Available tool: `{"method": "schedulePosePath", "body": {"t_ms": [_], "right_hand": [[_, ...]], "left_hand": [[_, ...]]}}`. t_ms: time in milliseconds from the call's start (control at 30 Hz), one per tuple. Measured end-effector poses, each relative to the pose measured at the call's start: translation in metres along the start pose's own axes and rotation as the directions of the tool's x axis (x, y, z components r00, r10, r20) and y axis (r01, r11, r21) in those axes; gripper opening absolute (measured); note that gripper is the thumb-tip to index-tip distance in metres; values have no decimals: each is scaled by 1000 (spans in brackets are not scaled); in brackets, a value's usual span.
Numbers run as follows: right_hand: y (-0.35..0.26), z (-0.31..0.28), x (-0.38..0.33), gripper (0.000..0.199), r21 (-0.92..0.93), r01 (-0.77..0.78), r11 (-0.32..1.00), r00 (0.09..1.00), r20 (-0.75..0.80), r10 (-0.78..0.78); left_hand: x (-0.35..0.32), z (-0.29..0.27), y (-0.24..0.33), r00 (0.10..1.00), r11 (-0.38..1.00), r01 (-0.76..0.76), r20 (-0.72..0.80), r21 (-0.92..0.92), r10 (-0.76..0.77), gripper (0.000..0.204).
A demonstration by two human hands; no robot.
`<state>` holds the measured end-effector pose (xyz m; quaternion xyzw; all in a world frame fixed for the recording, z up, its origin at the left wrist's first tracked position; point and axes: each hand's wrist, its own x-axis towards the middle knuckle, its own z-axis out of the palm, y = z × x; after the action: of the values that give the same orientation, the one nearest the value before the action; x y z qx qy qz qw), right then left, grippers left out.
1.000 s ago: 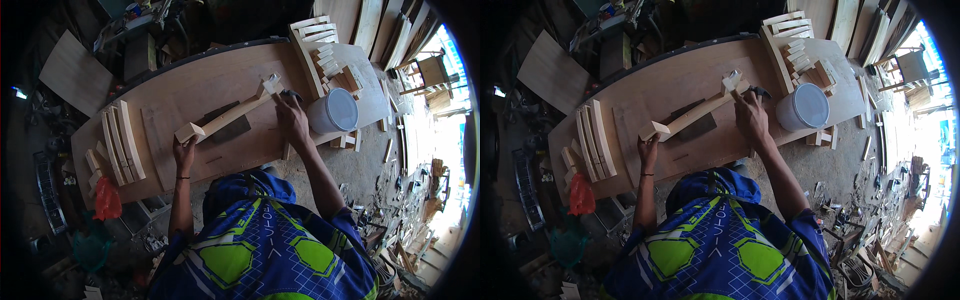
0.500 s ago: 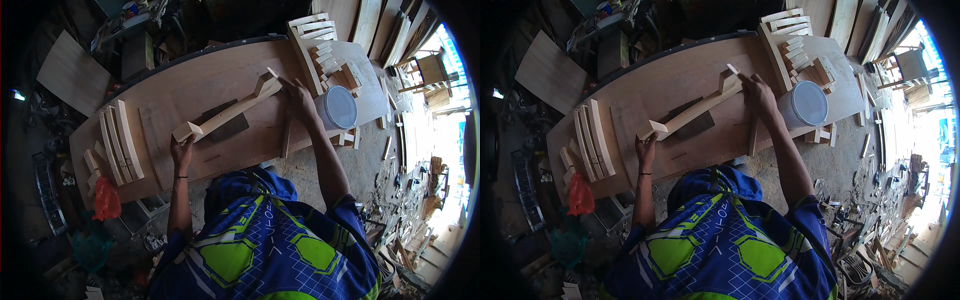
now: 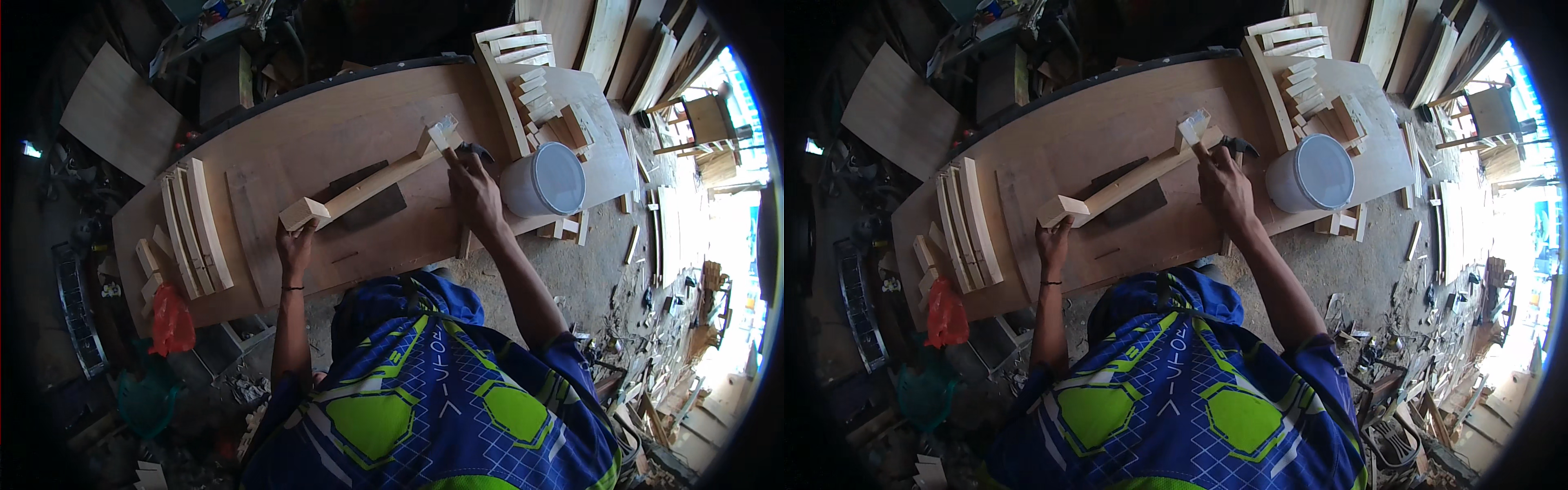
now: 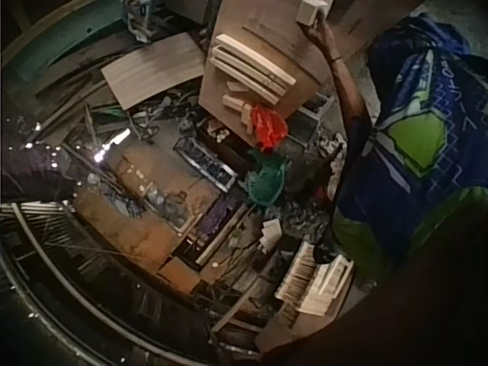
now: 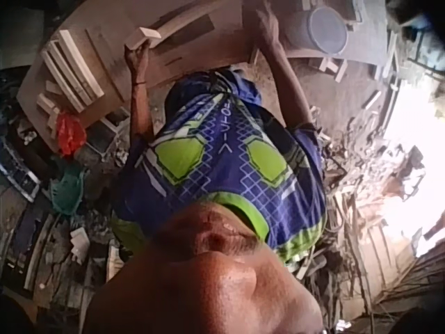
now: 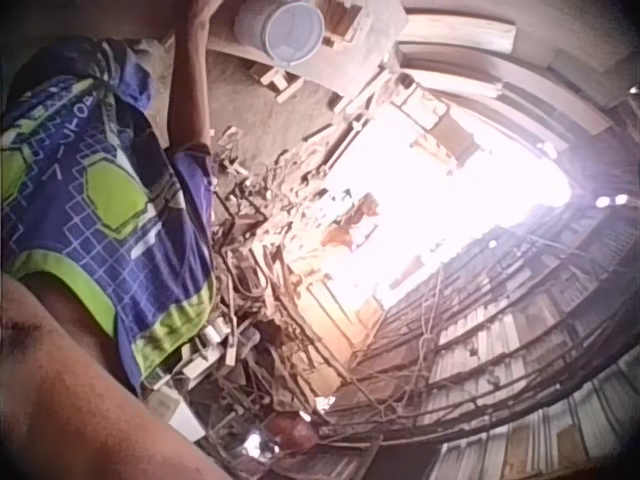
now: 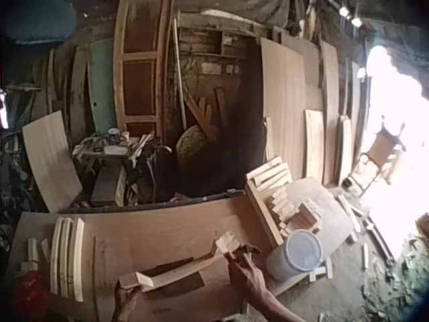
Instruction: The recorder applies glue to wooden pieces and then uses a hammer to nail them together, forming small rectangular wooden frames on a floor-level workspace.
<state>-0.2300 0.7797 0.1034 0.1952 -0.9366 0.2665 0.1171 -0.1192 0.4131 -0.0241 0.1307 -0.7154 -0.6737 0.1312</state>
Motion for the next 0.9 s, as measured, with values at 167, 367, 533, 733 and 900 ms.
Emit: {"method": "schedulePosePath", "body": {"t_ms": [167,367,533,733,900], "right_hand": [[-3,-26,22,43,41,-45,998,998,-42,47],[-64,-3,1,39,259,72,963,977,177,-120],[-118,33,-3,47,373,91,923,994,17,-105],[-147,85,-25,58,329,213,920,954,135,-269],[-154,68,-55,60,108,171,979,944,265,-194]], "left_hand": [[-1,1,5,1000,1000,12,-4,-15,-12,55],[-7,17,10,997,998,13,-83,62,-8,52],[3,71,13,990,996,-84,-112,6,84,38],[6,60,8,989,972,-113,-66,206,129,33],[2,58,-8,985,964,-141,-70,227,160,32]]}}
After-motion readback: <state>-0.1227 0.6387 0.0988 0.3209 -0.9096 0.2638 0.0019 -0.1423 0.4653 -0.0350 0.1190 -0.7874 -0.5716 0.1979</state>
